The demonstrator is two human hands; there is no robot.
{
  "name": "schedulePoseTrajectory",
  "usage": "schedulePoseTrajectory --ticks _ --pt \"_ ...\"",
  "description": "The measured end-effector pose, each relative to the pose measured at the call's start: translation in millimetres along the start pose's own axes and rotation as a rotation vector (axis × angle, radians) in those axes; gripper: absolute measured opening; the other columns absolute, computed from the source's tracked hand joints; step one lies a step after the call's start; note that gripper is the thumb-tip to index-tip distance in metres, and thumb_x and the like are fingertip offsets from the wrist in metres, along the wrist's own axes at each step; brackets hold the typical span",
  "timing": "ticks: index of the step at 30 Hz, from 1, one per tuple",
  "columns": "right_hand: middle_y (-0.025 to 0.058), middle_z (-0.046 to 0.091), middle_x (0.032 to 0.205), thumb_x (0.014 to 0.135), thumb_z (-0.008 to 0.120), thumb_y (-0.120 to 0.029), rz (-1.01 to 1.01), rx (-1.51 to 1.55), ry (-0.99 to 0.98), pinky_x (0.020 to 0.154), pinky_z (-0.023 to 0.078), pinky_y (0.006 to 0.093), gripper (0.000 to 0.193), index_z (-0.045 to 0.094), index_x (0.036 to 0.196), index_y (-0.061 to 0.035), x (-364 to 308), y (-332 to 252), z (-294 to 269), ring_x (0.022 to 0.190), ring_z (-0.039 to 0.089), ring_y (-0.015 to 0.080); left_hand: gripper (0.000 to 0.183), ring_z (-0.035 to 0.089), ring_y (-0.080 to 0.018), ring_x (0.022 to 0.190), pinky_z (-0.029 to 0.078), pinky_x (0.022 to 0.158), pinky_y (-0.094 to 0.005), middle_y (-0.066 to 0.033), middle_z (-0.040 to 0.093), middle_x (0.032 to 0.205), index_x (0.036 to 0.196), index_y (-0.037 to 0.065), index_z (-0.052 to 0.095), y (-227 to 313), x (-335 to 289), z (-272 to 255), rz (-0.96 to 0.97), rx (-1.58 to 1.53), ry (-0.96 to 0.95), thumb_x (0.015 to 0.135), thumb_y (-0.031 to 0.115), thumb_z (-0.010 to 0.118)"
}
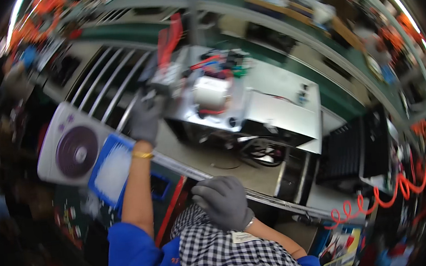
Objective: The person assembles an electronic device on a factory assembly line. They connect various wires to a circuit board, secure components with zip ties, and organize the internal wiring of a metal chassis. The person handles multiple wire bundles and connectors, ensuring they are properly seated and secured within the device.
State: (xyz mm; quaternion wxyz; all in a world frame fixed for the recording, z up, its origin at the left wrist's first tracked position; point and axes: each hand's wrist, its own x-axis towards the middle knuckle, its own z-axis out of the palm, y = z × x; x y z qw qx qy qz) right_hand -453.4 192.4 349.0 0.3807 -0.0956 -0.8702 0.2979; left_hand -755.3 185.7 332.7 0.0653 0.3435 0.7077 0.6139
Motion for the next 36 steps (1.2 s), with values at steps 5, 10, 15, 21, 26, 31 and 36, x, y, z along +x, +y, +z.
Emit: schedulePoseTrajectory --ticks 5,10,15,21,26,31,36 --pt "0.0055 0.068 0.092 0.078 0.070 -0.014 0.099 -0.127 -0.126 0.079 0.046 0.0409 0.016 0.068 0.093 -0.0116 -47.7 -42.0 25.9 0.084 0.063 0.0272 0.050 0.066 -0.0315 0.104 0.052 0.087 -0.0371 -0.0166 0.068 0.112 0.137 0.005 0.050 -27.1 -55.6 -52.0 0.338 0.307 0.147 0.092 0.022 0.063" --pt "0.0115 0.067 0.088 0.084 0.065 -0.010 0.253 -0.151 -0.095 0.075 0.047 0.0393 0.007 0.067 0.089 -0.0042 -113.9 -33.7 24.4 0.082 0.062 0.0297 0.033 0.067 -0.0308 0.102 0.052 0.088 -0.0362 -0.0152 0.068 0.112 0.124 0.008 0.060 -65.4 -187.5 -127.5 -0.055 0.383 0.142 0.094 0.021 0.060" --pt "0.0129 0.066 0.088 0.084 0.064 -0.005 0.096 0.064 -0.227 0.074 0.047 0.0394 0.008 0.066 0.090 -0.0013 -54.7 -62.1 76.3 0.082 0.061 0.0304 0.029 0.067 -0.0320 0.098 0.053 0.084 -0.0395 -0.0158 0.069 0.106 0.118 0.014 0.064 -106.3 -314.0 -209.6 -0.511 0.422 0.377 0.093 0.027 0.059" --pt "0.0088 0.068 0.092 0.084 0.068 -0.017 -0.396 0.413 -0.344 0.076 0.047 0.0379 0.014 0.068 0.094 -0.0065 42.7 -157.9 162.8 0.083 0.062 0.0282 0.035 0.065 -0.0367 0.101 0.051 0.085 -0.0451 -0.0194 0.068 0.108 0.114 0.008 0.065 -197.9 -412.3 -316.9 -0.938 0.483 0.829 0.091 0.034 0.060" --pt "0.0077 0.069 0.092 0.085 0.068 -0.018 -0.472 0.418 -0.446 0.075 0.047 0.0378 0.014 0.068 0.094 -0.0070 52.8 -173.6 212.7 0.082 0.063 0.0274 0.047 0.063 -0.0378 0.108 0.050 0.090 -0.0452 -0.0215 0.066 0.116 0.114 0.005 0.065 -220.4 -391.7 -362.1 -1.064 0.735 0.638 0.086 0.043 0.064" --pt "0.0093 0.069 0.090 0.087 0.067 -0.018 -0.321 0.363 -0.599 0.074 0.048 0.0375 0.012 0.069 0.092 -0.0068 20.6 -151.0 252.0 0.082 0.064 0.0284 0.044 0.063 -0.0392 0.105 0.050 0.088 -0.0448 -0.0220 0.067 0.111 0.109 0.005 0.067 -260.5 -402.4 -403.6 -1.064 0.607 0.537 0.084 0.041 0.066" --pt "0.0116 0.068 0.091 0.091 0.065 -0.018 -0.036 0.433 -0.799 0.075 0.050 0.0355 0.018 0.068 0.098 -0.0023 1.6 -131.6 282.4 0.084 0.065 0.0260 0.037 0.070 -0.0261 0.087 0.051 0.078 -0.0386 -0.0148 0.071 0.090 0.098 0.001 0.069 -189.5 -411.1 -416.7 -0.937 0.103 0.746 0.085 0.035 0.069"
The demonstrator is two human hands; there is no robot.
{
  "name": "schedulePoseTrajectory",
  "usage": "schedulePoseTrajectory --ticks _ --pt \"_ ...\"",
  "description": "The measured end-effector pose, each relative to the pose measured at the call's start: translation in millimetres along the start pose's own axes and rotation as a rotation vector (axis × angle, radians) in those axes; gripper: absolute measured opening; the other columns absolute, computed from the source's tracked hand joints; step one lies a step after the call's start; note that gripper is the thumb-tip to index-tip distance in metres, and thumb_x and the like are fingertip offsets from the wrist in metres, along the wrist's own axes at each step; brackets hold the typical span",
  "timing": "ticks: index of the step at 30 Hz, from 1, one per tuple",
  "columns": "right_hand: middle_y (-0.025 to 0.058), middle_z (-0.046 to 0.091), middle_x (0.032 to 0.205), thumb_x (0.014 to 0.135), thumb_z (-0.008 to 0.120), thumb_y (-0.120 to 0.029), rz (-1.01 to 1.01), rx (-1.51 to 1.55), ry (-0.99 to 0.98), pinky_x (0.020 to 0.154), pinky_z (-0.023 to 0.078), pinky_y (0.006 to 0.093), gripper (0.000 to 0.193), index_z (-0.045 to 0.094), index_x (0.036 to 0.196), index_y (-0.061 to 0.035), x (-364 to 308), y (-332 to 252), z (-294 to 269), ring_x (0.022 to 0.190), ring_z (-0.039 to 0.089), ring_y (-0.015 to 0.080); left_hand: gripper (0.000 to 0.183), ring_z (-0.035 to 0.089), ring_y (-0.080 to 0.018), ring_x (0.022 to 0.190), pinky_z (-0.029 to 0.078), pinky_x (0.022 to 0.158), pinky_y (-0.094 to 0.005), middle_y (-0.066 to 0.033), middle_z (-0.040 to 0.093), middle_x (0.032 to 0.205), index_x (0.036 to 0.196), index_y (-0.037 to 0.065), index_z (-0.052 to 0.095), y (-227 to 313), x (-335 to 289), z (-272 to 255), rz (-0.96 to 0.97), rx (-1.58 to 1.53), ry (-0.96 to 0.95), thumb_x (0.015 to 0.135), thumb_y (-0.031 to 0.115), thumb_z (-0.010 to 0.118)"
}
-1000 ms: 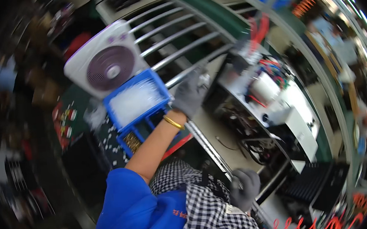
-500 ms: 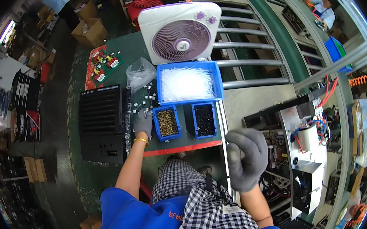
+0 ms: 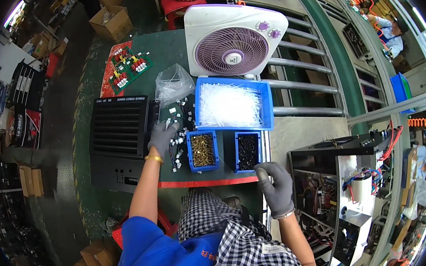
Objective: The person assembles an electronic device on a factory assembly line. They connect various wires to a circuit board, secure components with zip ties, and organize the internal wiring of a metal chassis. The person handles multiple wire bundles and connectors, ensuring they are properly seated and secured within the device.
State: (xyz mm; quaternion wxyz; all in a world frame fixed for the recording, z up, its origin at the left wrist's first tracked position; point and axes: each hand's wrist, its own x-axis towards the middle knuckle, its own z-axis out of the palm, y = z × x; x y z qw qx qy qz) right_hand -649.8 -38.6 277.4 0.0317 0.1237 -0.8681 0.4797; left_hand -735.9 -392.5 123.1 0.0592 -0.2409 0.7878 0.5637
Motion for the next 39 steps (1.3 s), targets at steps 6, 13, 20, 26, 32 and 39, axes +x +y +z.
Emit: schedulePoseTrajectory --ticks 6,13,20,26,32,39 --pt "0.0084 0.068 0.102 0.097 0.061 -0.028 0.205 0.445 -0.071 0.083 0.049 0.0292 0.035 0.064 0.115 0.0014 3.5 38.6 64.3 0.091 0.063 0.0156 0.033 0.068 -0.0149 0.081 0.052 0.070 -0.0328 -0.0074 0.071 0.085 0.097 0.001 0.068 72.1 -118.6 52.3 0.214 0.029 -0.616 0.089 0.033 0.068" --pt "0.0049 0.067 0.091 0.100 0.057 -0.029 0.421 0.647 -0.073 0.079 0.048 0.0265 0.033 0.065 0.111 0.0004 19.5 29.6 37.3 0.083 0.061 0.0111 0.021 0.064 -0.0140 0.080 0.052 0.073 -0.0295 -0.0058 0.069 0.092 0.106 0.003 0.065 60.8 -91.2 84.5 0.462 -0.183 -0.403 0.095 0.020 0.059" --pt "0.0034 0.064 0.090 0.097 0.062 -0.026 0.420 0.692 -0.031 0.075 0.050 0.0239 0.038 0.060 0.124 0.0018 17.7 31.8 -23.8 0.082 0.060 0.0093 0.048 0.063 -0.0345 0.110 0.050 0.093 -0.0419 -0.0151 0.066 0.119 0.125 0.016 0.062 3.9 68.5 75.2 0.142 0.571 0.027 0.086 0.043 0.064" --pt "0.0017 0.063 0.090 0.097 0.063 -0.025 0.396 0.728 0.105 0.074 0.048 0.0226 0.038 0.060 0.124 0.0020 -10.2 41.4 -101.9 0.083 0.059 0.0087 0.042 0.064 -0.0358 0.106 0.050 0.090 -0.0439 -0.0182 0.067 0.114 0.121 0.012 0.063 19.4 66.2 109.7 0.265 0.621 0.084 0.087 0.036 0.060" --pt "0.0034 0.065 0.089 0.098 0.060 -0.023 0.487 0.771 0.302 0.072 0.049 0.0239 0.031 0.061 0.117 0.0011 -57.5 45.7 -189.9 0.079 0.059 0.0082 0.046 0.058 -0.0332 0.110 0.043 0.097 -0.0397 -0.0223 0.062 0.123 0.122 -0.010 0.055 17.6 77.2 112.5 0.522 0.141 0.234 0.086 0.018 0.064" --pt "0.0083 0.068 0.099 0.102 0.051 -0.023 0.540 0.618 0.506 0.075 0.052 0.0254 0.031 0.056 0.121 0.0001 -131.6 19.1 -303.8 0.084 0.063 0.0104 0.029 0.047 -0.0123 0.069 0.043 0.064 -0.0320 -0.0013 0.052 0.080 0.104 -0.002 0.059 95.1 78.1 109.6 0.318 -0.308 0.181 0.096 0.025 0.055"
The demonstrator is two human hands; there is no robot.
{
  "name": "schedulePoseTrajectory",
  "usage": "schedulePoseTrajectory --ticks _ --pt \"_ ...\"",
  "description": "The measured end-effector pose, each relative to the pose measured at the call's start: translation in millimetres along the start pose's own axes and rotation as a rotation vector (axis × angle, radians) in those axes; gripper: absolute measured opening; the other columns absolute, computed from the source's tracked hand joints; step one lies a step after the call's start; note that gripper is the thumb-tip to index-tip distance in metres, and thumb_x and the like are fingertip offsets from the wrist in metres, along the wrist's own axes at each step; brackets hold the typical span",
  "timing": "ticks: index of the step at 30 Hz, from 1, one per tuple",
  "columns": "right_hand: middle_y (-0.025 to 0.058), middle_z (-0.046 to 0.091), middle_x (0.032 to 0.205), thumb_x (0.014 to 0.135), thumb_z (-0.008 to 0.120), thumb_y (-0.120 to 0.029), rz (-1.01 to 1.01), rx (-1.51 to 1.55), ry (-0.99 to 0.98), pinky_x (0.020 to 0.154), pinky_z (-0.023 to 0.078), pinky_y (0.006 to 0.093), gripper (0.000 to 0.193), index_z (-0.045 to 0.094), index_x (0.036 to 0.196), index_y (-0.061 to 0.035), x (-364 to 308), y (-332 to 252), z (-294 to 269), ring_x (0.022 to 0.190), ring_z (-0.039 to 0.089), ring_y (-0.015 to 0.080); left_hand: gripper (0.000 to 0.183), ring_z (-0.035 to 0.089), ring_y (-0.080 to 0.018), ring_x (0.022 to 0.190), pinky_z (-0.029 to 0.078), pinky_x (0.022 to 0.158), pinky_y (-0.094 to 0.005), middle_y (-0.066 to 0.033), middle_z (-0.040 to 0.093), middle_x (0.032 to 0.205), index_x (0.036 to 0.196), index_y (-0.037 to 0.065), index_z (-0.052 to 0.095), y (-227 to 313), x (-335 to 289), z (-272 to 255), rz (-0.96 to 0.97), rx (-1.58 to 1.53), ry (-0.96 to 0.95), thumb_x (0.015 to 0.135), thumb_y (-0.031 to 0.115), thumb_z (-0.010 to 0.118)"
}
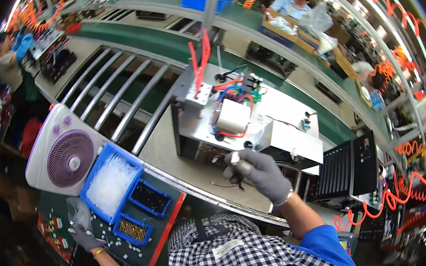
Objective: The person assembles an electronic device on a factory assembly line. They connect various wires to a circuit board, secure components with zip ties, and organize the internal wiring of a metal chassis. The person handles multiple wire bundles and connectors, ensuring they are properly seated and secured within the device.
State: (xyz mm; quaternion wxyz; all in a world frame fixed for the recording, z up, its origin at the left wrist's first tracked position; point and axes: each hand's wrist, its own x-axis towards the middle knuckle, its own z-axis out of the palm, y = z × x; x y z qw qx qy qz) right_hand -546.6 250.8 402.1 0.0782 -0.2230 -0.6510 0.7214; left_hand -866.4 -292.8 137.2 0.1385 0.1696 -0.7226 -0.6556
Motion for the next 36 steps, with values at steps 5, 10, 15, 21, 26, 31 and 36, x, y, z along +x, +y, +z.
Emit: schedulePoseTrajectory --ticks 5,10,15,21,26,31,36 --pt "0.0186 0.068 0.104 0.101 0.049 -0.029 -0.258 0.156 0.353 0.079 0.055 0.0345 0.034 0.051 0.116 0.0011 -18.3 -61.4 -58.9 0.092 0.067 0.0232 0.034 0.038 -0.0013 0.053 0.027 0.037 -0.0180 0.0058 0.042 0.071 0.120 0.000 0.056 161.2 -122.9 134.4 -0.119 -0.558 -0.732 0.096 0.025 0.056" --pt "0.0217 0.066 0.113 0.104 0.046 -0.022 -0.500 0.291 0.277 0.084 0.054 0.0361 0.029 0.051 0.122 0.0002 -6.1 -81.4 -119.3 0.101 0.067 0.0270 0.038 0.045 -0.0077 0.054 0.038 0.049 -0.0240 0.0029 0.051 0.068 0.120 -0.001 0.058 261.4 -287.6 264.0 0.004 -0.135 -1.484 0.104 0.031 0.043" --pt "0.0214 0.064 0.116 0.105 0.044 -0.022 -0.492 0.243 0.253 0.087 0.053 0.0349 0.029 0.051 0.122 0.0003 5.0 -99.7 -135.0 0.101 0.066 0.0245 0.052 0.045 -0.0039 0.057 0.036 0.051 -0.0203 0.0013 0.055 0.071 0.137 -0.001 0.050 321.6 -394.7 349.2 -0.243 -0.225 -1.879 0.104 0.040 0.043" --pt "0.0157 0.066 0.111 0.105 0.044 -0.027 -0.467 0.027 0.212 0.089 0.050 0.0329 0.033 0.050 0.122 0.0002 15.1 -107.1 -170.1 0.100 0.065 0.0215 0.041 0.040 -0.0052 0.048 0.030 0.043 -0.0202 0.0014 0.048 0.063 0.104 0.002 0.058 336.5 -438.1 405.1 -0.292 -0.206 -1.868 0.103 0.041 0.046" --pt "0.0021 0.067 0.087 0.092 0.067 -0.017 -0.487 -0.463 0.257 0.072 0.050 0.0236 0.018 0.067 0.099 -0.0008 41.6 -105.7 -197.7 0.079 0.058 0.0055 0.035 0.046 -0.0063 0.061 0.037 0.055 -0.0231 0.0004 0.055 0.066 0.087 0.006 0.061 360.0 -455.0 442.6 0.009 -0.177 -1.757 0.102 0.034 0.049" --pt "0.0016 0.066 0.084 0.089 0.070 -0.016 -0.392 -0.465 0.227 0.072 0.050 0.0240 0.019 0.066 0.099 -0.0004 62.8 -130.5 -220.6 0.078 0.057 0.0051 0.029 0.047 -0.0071 0.056 0.038 0.050 -0.0260 -0.0004 0.057 0.066 0.092 0.005 0.060 375.3 -460.7 480.4 0.233 -0.057 -1.659 0.100 0.032 0.051" --pt "0.0008 0.063 0.079 0.085 0.077 -0.023 -0.250 -0.483 0.203 0.058 0.046 0.0214 0.025 0.064 0.094 -0.0036 86.7 -139.3 -246.9 0.069 0.055 0.0047 0.026 0.056 -0.0165 0.059 0.045 0.055 -0.0315 -0.0073 0.060 0.070 0.101 0.002 0.060 402.2 -453.4 521.6 0.431 0.256 -1.740 0.096 0.026 0.050"
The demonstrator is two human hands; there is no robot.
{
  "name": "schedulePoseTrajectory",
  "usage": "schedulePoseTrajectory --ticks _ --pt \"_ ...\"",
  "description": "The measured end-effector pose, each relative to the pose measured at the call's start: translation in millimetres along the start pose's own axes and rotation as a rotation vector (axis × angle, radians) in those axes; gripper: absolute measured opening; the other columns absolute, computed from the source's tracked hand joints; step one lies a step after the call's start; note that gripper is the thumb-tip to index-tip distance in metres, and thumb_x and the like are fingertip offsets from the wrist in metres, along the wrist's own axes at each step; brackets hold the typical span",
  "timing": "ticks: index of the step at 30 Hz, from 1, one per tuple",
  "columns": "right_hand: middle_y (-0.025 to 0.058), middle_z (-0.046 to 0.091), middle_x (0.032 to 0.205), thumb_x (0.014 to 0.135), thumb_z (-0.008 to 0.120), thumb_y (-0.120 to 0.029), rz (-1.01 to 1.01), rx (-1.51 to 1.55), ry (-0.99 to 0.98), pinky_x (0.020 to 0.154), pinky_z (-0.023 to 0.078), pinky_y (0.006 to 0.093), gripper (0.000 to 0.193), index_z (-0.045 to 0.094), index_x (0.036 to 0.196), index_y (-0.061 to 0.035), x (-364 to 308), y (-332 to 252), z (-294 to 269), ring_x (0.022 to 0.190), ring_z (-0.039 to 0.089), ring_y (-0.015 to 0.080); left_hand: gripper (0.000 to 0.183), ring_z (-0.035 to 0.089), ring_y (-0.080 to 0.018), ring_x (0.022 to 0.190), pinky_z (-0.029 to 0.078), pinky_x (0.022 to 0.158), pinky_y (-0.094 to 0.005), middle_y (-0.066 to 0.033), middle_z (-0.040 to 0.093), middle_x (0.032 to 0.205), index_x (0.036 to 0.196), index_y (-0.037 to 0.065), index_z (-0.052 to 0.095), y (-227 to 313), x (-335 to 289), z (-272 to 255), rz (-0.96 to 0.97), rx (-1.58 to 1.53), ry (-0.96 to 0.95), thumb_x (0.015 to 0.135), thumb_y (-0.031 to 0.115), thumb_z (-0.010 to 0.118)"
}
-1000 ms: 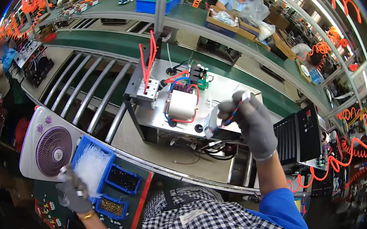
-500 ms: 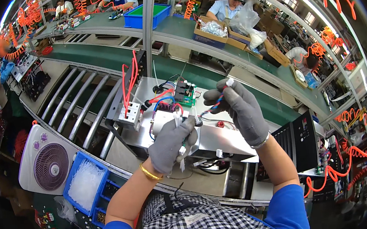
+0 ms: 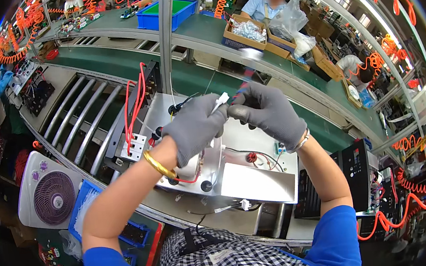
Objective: The person assembles an electronic device on a factory assembly line. They connect various wires to a circuit board, secure components with zip ties, and organize the internal wiring of a metal chassis. The person handles multiple wire bundles and connectors, ensuring they are properly seated and secured within the device.
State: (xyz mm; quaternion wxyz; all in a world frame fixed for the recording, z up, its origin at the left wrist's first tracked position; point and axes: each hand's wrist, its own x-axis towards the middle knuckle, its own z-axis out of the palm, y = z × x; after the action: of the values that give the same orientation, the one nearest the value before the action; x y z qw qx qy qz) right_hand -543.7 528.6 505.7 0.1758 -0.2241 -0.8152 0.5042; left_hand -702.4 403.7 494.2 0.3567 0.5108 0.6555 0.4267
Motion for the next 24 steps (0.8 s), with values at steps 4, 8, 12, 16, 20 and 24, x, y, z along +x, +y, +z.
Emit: schedulePoseTrajectory --ticks 4,8,12,16,20,24 --pt "0.0025 0.066 0.083 0.088 0.073 -0.028 0.071 0.038 -0.055 0.055 0.049 0.0218 0.026 0.062 0.094 -0.0055 18.9 18.1 -6.1 0.069 0.061 0.0068 0.026 0.062 -0.0196 0.064 0.048 0.060 -0.0351 -0.0120 0.062 0.072 0.096 0.001 0.060 -9.1 37.5 -9.1 0.122 0.376 -0.023 0.095 0.025 0.050" --pt "0.0050 0.069 0.088 0.092 0.065 -0.027 0.149 0.159 -0.068 0.059 0.053 0.0237 0.024 0.061 0.098 -0.0047 36.4 60.5 -6.7 0.073 0.065 0.0093 0.029 0.062 -0.0225 0.068 0.049 0.066 -0.0382 -0.0143 0.064 0.076 0.098 0.000 0.060 -3.4 71.3 -26.9 0.125 0.517 -0.112 0.096 0.028 0.051" --pt "0.0052 0.070 0.088 0.092 0.064 -0.027 0.239 0.000 -0.014 0.059 0.053 0.0247 0.024 0.062 0.099 -0.0043 58.1 102.6 12.5 0.074 0.065 0.0094 0.031 0.061 -0.0223 0.068 0.049 0.067 -0.0379 -0.0140 0.064 0.075 0.099 0.001 0.060 -4.2 117.7 -49.2 0.113 0.415 -0.050 0.096 0.030 0.051" --pt "0.0051 0.071 0.081 0.091 0.063 -0.031 0.267 -0.251 0.063 0.063 0.053 0.0292 0.025 0.062 0.097 -0.0063 77.2 125.2 30.9 0.072 0.068 0.0125 0.031 0.062 -0.0265 0.069 0.049 0.068 -0.0391 -0.0154 0.064 0.076 0.101 0.001 0.061 -22.0 147.3 -56.2 0.183 0.424 0.031 0.096 0.031 0.052" --pt "0.0051 0.071 0.077 0.090 0.063 -0.033 0.139 -0.450 0.147 0.067 0.054 0.0318 0.027 0.062 0.095 -0.0072 89.9 155.8 46.0 0.071 0.069 0.0152 0.030 0.065 -0.0364 0.078 0.050 0.072 -0.0442 -0.0194 0.066 0.084 0.103 0.004 0.062 -52.1 153.1 -58.3 0.422 0.613 0.216 0.095 0.032 0.053" --pt "0.0057 0.072 0.079 0.090 0.063 -0.033 0.242 -0.427 0.092 0.066 0.054 0.0309 0.027 0.062 0.095 -0.0059 98.0 148.9 52.7 0.069 0.069 0.0144 0.028 0.064 -0.0392 0.088 0.050 0.077 -0.0474 -0.0204 0.067 0.092 0.106 0.007 0.062 -65.3 160.0 -61.5 0.446 0.681 0.186 0.094 0.030 0.053"
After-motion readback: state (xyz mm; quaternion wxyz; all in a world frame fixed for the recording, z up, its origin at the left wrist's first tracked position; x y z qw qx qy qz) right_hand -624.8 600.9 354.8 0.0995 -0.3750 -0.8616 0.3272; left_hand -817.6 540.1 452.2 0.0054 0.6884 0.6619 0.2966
